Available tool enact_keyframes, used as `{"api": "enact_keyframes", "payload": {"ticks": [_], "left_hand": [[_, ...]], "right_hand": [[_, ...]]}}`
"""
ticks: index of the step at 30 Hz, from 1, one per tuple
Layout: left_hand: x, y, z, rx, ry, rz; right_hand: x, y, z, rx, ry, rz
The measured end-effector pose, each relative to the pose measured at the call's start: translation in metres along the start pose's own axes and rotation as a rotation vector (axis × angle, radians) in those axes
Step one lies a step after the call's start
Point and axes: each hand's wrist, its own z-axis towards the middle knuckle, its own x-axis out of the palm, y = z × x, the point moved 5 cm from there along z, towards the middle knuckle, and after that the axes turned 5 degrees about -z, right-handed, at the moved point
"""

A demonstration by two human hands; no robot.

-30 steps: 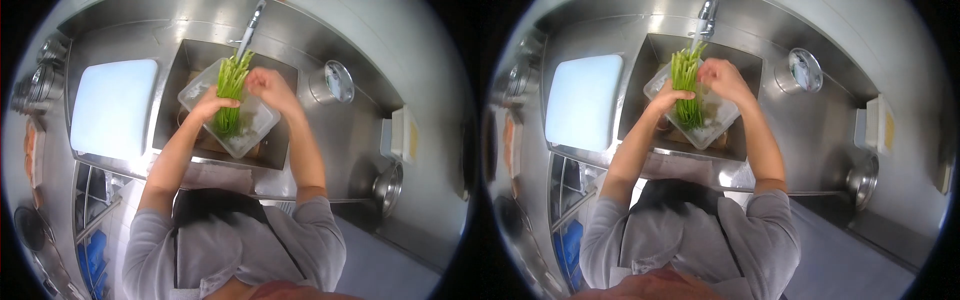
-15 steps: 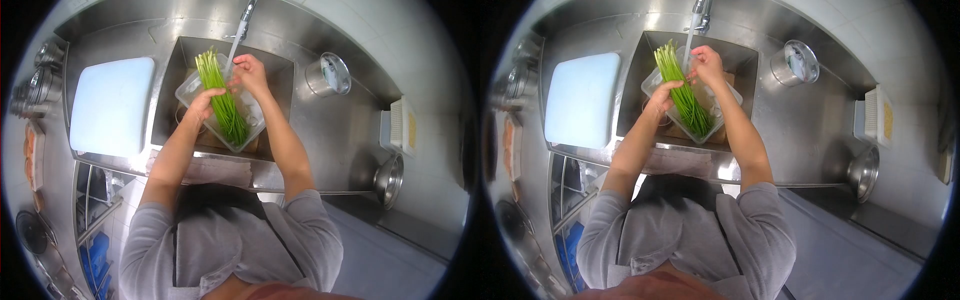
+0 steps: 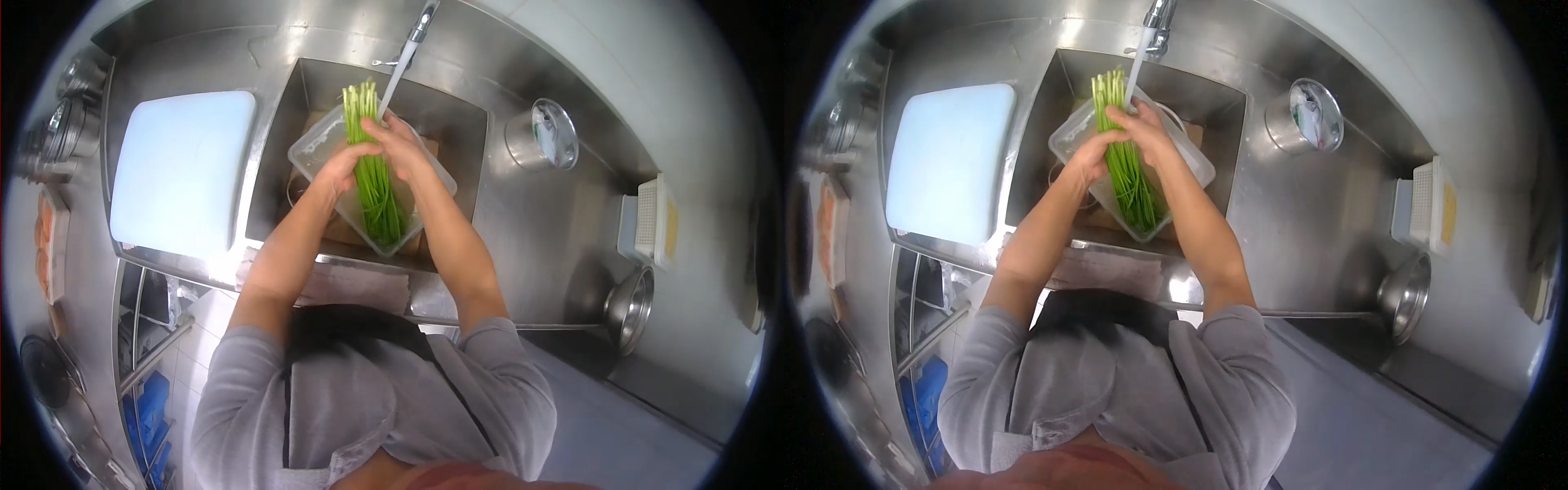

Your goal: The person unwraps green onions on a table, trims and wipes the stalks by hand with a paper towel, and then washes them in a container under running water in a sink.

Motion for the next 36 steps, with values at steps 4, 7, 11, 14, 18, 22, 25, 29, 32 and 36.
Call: {"api": "enact_keyframes", "payload": {"ticks": [4, 7, 11, 14, 18, 22, 25, 29, 32, 36], "left_hand": [[0.015, -0.009, -0.007, -0.031, -0.017, -0.006], [0.014, -0.008, 0.002, 0.114, -0.11, -0.044], [0.016, -0.012, -0.005, 0.239, -0.17, -0.038], [0.011, -0.012, -0.008, 0.256, -0.121, 0.055], [-0.006, -0.016, -0.014, 0.219, -0.205, 0.04], [-0.023, -0.013, -0.013, 0.218, -0.214, -0.157], [-0.02, -0.015, -0.018, 0.239, -0.223, -0.085], [-0.024, -0.014, -0.01, 0.3, -0.339, -0.018], [-0.008, -0.013, -0.011, 0.216, -0.211, -0.017], [-0.001, -0.016, -0.015, 0.179, -0.193, -0.119]], "right_hand": [[-0.013, -0.028, 0.025, -0.059, 0.158, 0.169], [-0.013, -0.028, 0.015, -0.132, 0.037, 0.441], [-0.008, -0.035, 0.021, -0.283, -0.045, 0.175], [-0.007, -0.035, 0.015, -0.292, -0.115, 0.207], [0.001, -0.055, 0.022, -0.217, -0.015, 0.264], [0.015, -0.047, 0.017, -0.4, -0.108, 0.035], [0.007, -0.062, 0.021, -0.327, -0.173, 0.129], [0.011, -0.061, 0.008, -0.285, -0.139, 0.092], [0.002, -0.059, 0.006, -0.304, -0.157, 0.222], [-0.01, -0.058, 0.01, -0.259, -0.11, 0.264]]}}
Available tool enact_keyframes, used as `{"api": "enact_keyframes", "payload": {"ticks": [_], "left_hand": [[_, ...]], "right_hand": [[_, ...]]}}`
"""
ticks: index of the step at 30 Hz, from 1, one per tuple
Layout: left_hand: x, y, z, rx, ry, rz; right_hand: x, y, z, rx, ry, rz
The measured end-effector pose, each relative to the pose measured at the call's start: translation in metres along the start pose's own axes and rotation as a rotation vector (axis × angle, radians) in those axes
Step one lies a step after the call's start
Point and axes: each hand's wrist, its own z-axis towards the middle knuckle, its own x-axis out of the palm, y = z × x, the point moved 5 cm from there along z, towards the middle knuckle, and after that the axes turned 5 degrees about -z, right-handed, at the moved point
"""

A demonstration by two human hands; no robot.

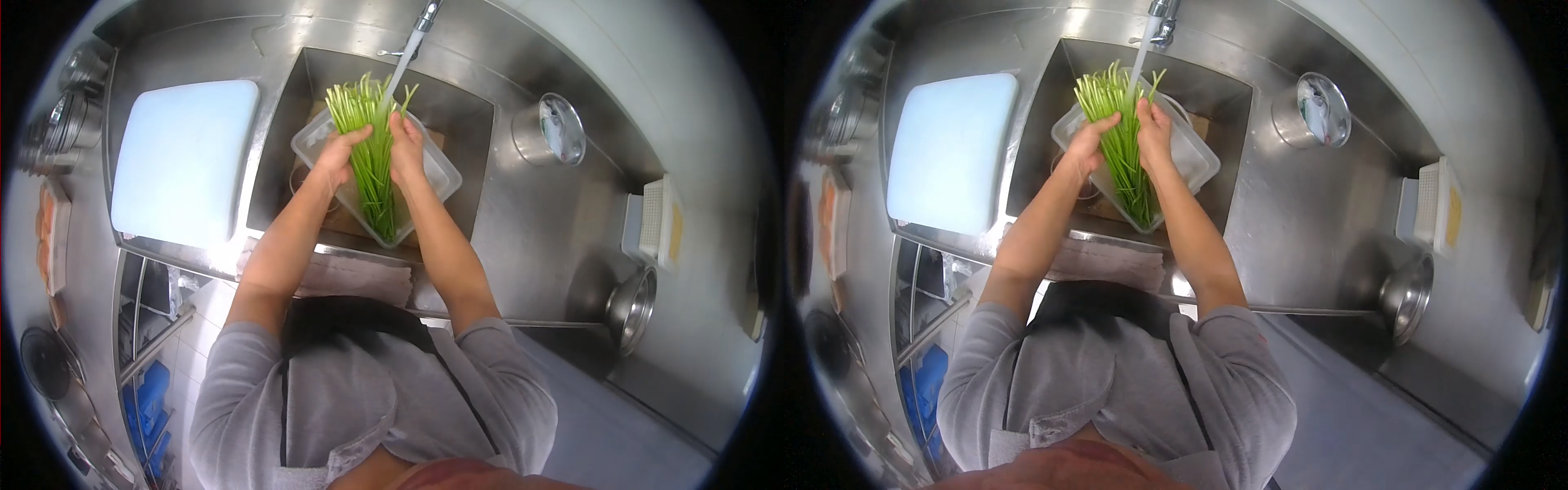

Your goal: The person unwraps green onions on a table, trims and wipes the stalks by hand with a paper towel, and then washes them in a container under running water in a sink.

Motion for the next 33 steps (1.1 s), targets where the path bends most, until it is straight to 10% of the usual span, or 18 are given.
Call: {"api": "enact_keyframes", "payload": {"ticks": [8, 14, 18, 33], "left_hand": [[-0.01, 0.002, 0.009, 0.062, -0.097, 0.105], [-0.002, -0.006, 0.014, 0.024, 0.024, 0.054], [0.006, -0.005, 0.013, 0.048, -0.031, 0.104], [-0.007, 0.0, 0.011, 0.054, -0.112, 0.117]], "right_hand": [[0.0, -0.002, -0.003, -0.341, -0.027, -0.616], [-0.011, 0.012, 0.011, -0.043, 0.001, 0.014], [0.005, 0.016, 0.004, -0.184, 0.039, -0.347], [-0.001, -0.006, 0.009, -0.001, -0.019, -0.051]]}}
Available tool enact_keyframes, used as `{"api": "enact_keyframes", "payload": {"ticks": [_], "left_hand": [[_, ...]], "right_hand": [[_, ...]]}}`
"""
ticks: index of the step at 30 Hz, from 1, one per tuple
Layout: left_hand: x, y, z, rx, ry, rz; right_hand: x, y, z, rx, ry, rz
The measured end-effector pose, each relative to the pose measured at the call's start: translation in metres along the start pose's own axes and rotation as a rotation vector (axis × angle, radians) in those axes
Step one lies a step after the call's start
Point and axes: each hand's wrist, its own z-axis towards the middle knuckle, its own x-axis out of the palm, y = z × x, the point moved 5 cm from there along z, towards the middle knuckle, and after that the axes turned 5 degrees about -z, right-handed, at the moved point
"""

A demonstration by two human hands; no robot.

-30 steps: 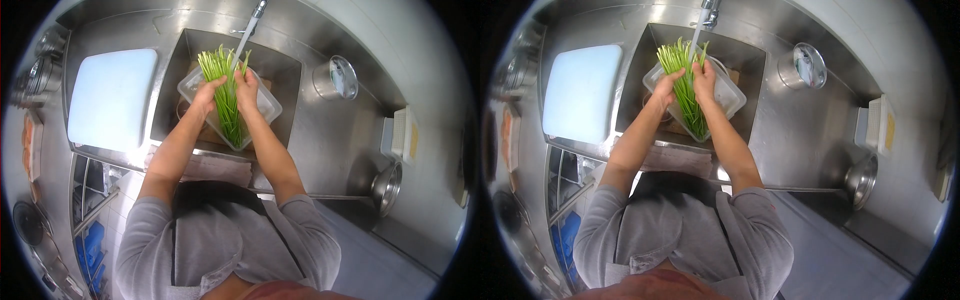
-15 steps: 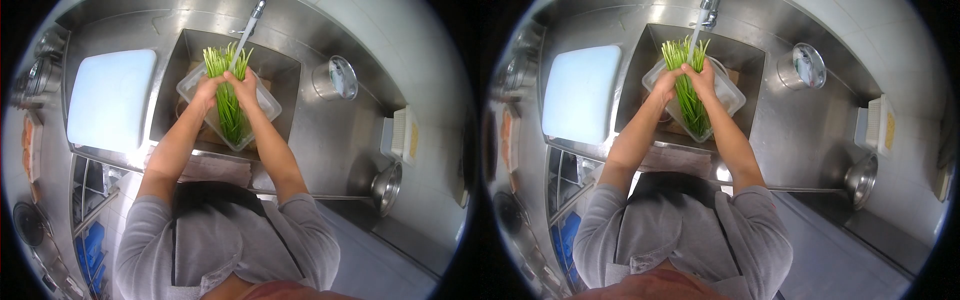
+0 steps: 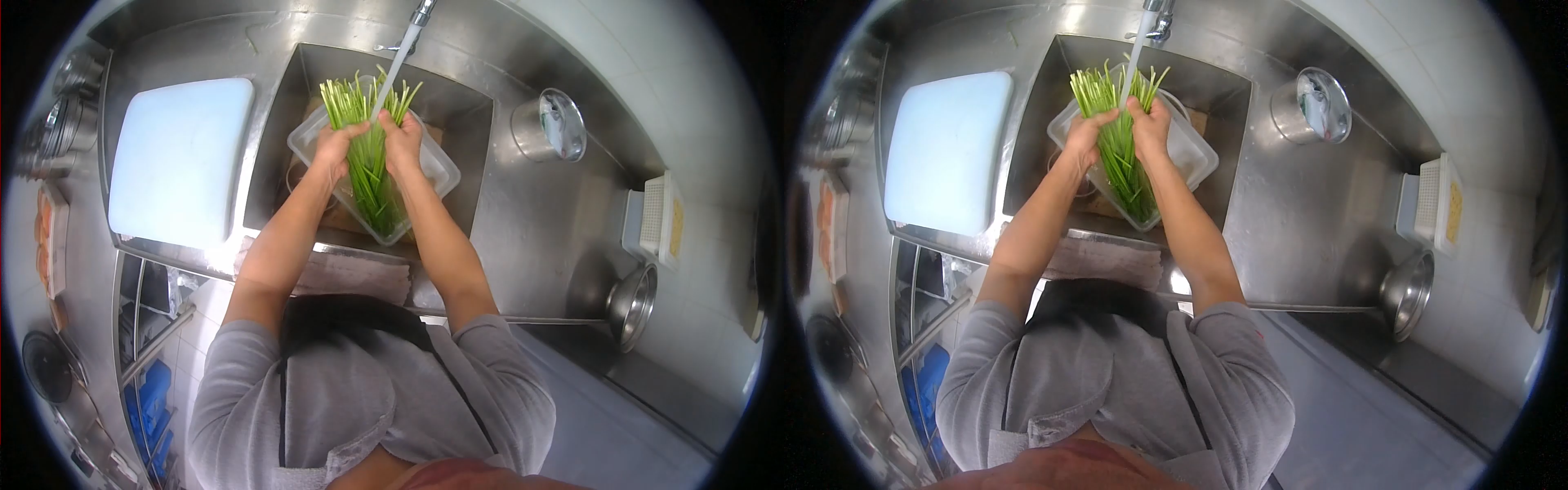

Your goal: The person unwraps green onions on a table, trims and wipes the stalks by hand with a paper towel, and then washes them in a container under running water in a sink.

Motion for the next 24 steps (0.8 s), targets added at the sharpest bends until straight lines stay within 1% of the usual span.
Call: {"api": "enact_keyframes", "payload": {"ticks": [1, 2, 4, 7, 10, 13, 16, 19, 22, 24], "left_hand": [[0.001, 0.0, -0.003, -0.019, -0.005, -0.017], [0.001, 0.0, -0.005, -0.037, -0.01, -0.035], [0.001, -0.001, -0.008, -0.01, 0.006, -0.035], [-0.001, -0.001, -0.009, -0.014, 0.033, -0.064], [-0.006, -0.001, -0.008, -0.017, 0.069, -0.055], [-0.006, 0.001, -0.008, -0.026, 0.097, -0.082], [-0.007, 0.004, -0.007, -0.035, 0.113, -0.077], [-0.006, 0.006, -0.009, -0.044, 0.122, -0.055], [-0.006, 0.007, -0.004, -0.076, 0.118, -0.119], [-0.001, 0.006, -0.005, -0.113, 0.137, -0.168]], "right_hand": [[0.003, 0.002, -0.001, -0.025, -0.011, 0.02], [0.005, 0.004, -0.002, -0.017, -0.028, -0.029], [0.013, 0.016, -0.01, 0.0, -0.061, -0.128], [0.014, 0.007, -0.013, 0.044, 0.031, -0.134], [0.007, -0.003, -0.016, -0.177, 0.047, -0.512], [-0.006, -0.017, -0.01, 0.046, -0.008, -0.141], [-0.001, 0.002, -0.021, 0.072, 0.082, -0.169], [-0.002, 0.014, -0.02, -0.012, 0.095, -0.303], [-0.001, 0.004, -0.018, -0.018, 0.052, -0.38], [0.007, 0.004, -0.017, -0.219, -0.024, -0.497]]}}
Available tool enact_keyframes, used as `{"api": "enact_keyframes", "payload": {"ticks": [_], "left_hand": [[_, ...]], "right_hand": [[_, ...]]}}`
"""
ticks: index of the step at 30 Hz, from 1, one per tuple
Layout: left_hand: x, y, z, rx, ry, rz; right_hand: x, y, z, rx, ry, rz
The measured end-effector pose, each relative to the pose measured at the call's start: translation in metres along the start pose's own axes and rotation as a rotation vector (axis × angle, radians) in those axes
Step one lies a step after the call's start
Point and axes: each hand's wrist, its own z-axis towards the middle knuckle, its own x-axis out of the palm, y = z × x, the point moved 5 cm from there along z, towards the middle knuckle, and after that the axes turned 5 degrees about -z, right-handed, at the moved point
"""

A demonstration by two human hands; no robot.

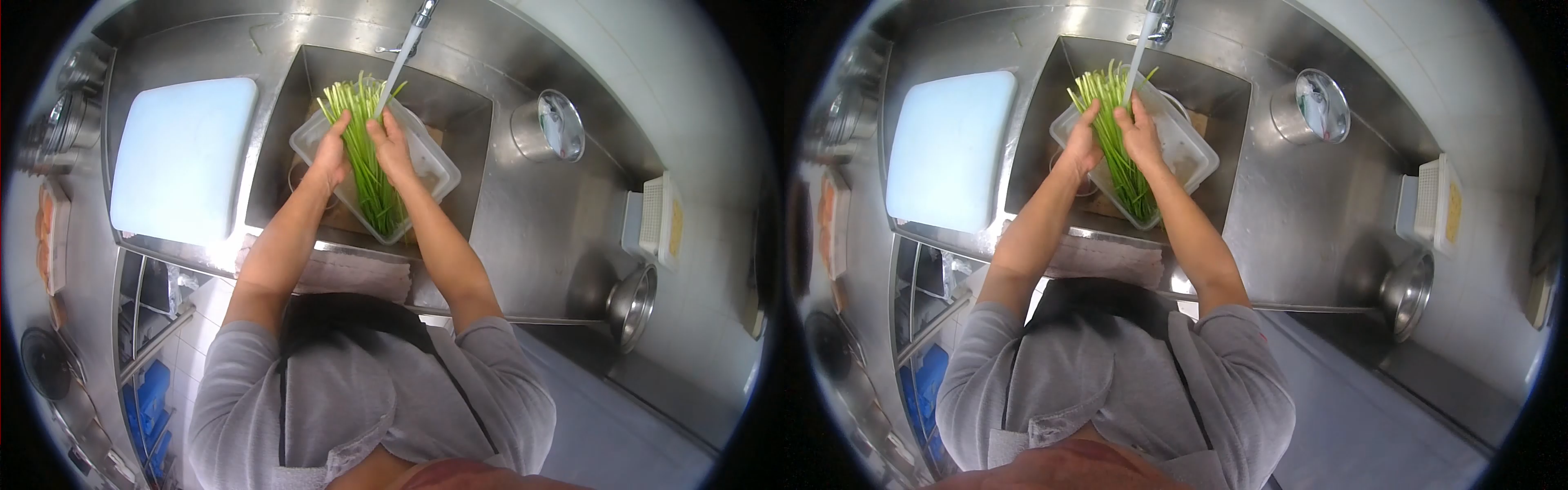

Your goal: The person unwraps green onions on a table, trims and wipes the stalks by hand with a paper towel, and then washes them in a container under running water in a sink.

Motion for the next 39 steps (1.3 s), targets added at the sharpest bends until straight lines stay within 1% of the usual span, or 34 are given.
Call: {"api": "enact_keyframes", "payload": {"ticks": [1, 4, 5, 7, 8, 11, 12, 15, 18, 20, 21, 23, 24, 26, 27, 29, 30, 32, 33, 36, 38, 39], "left_hand": [[0.006, -0.002, -0.004, -0.023, 0.021, -0.012], [0.015, -0.002, -0.005, -0.077, 0.07, -0.002], [0.017, -0.002, -0.003, -0.089, 0.084, 0.008], [0.021, -0.002, 0.002, -0.055, 0.073, -0.019], [0.022, -0.001, 0.004, -0.041, 0.068, -0.032], [0.023, 0.0, 0.009, 0.086, 0.077, 0.047], [0.023, 0.002, 0.007, 0.097, 0.057, 0.055], [0.02, -0.001, 0.004, 0.157, -0.017, 0.052], [0.015, 0.0, 0.004, 0.23, -0.101, -0.009], [0.013, 0.0, 0.003, 0.255, -0.135, -0.027], [0.015, 0.0, 0.001, 0.217, -0.113, -0.001], [0.019, -0.002, -0.001, 0.142, -0.068, 0.051], [0.017, -0.001, -0.002, 0.096, -0.04, 0.012], [0.016, 0.0, 0.003, 0.012, 0.023, -0.066], [0.014, -0.001, 0.004, 0.05, -0.008, -0.06], [0.008, 0.001, 0.005, 0.119, -0.075, -0.051], [0.009, 0.002, 0.005, 0.138, -0.054, -0.036], [0.011, 0.004, 0.006, 0.173, -0.008, -0.004], [0.016, 0.005, 0.002, 0.147, -0.002, -0.011], [0.036, 0.0, -0.015, 0.094, 0.035, -0.042], [0.057, -0.01, -0.03, 0.074, 0.083, -0.085], [0.058, -0.01, -0.028, 0.095, 0.093, -0.068]], "right_hand": [[0.001, 0.003, 0.0, -0.087, -0.057, -0.063], [-0.011, -0.002, 0.008, 0.064, 0.007, 0.158], [-0.016, -0.002, 0.009, 0.101, -0.005, 0.234], [-0.024, 0.0, 0.007, 0.177, -0.028, 0.381], [-0.024, 0.003, 0.005, 0.161, -0.009, 0.455], [-0.025, 0.017, -0.003, 0.125, 0.013, 0.313], [-0.028, 0.014, 0.0, 0.183, 0.07, 0.281], [-0.032, 0.003, 0.006, 0.334, 0.113, 0.419], [-0.025, 0.006, 0.003, 0.367, 0.162, 0.534], [-0.02, 0.012, 0.002, 0.334, 0.178, 0.513], [-0.019, 0.014, 0.001, 0.315, 0.183, 0.503], [-0.02, 0.006, 0.007, 0.261, 0.155, 0.353], [-0.02, 0.007, 0.007, 0.236, 0.144, 0.277], [-0.023, 0.004, 0.008, 0.313, 0.172, 0.393], [-0.024, 0.006, 0.009, 0.351, 0.185, 0.451], [-0.023, 0.011, 0.008, 0.319, 0.217, 0.339], [-0.022, 0.014, 0.007, 0.304, 0.23, 0.284], [-0.018, 0.019, 0.005, 0.296, 0.248, 0.344], [-0.017, 0.023, 0.004, 0.291, 0.256, 0.375], [-0.021, 0.033, 0.002, 0.358, 0.331, 0.25], [-0.016, 0.029, -0.001, 0.245, 0.335, 0.204], [-0.015, 0.031, -0.001, 0.186, 0.336, 0.18]]}}
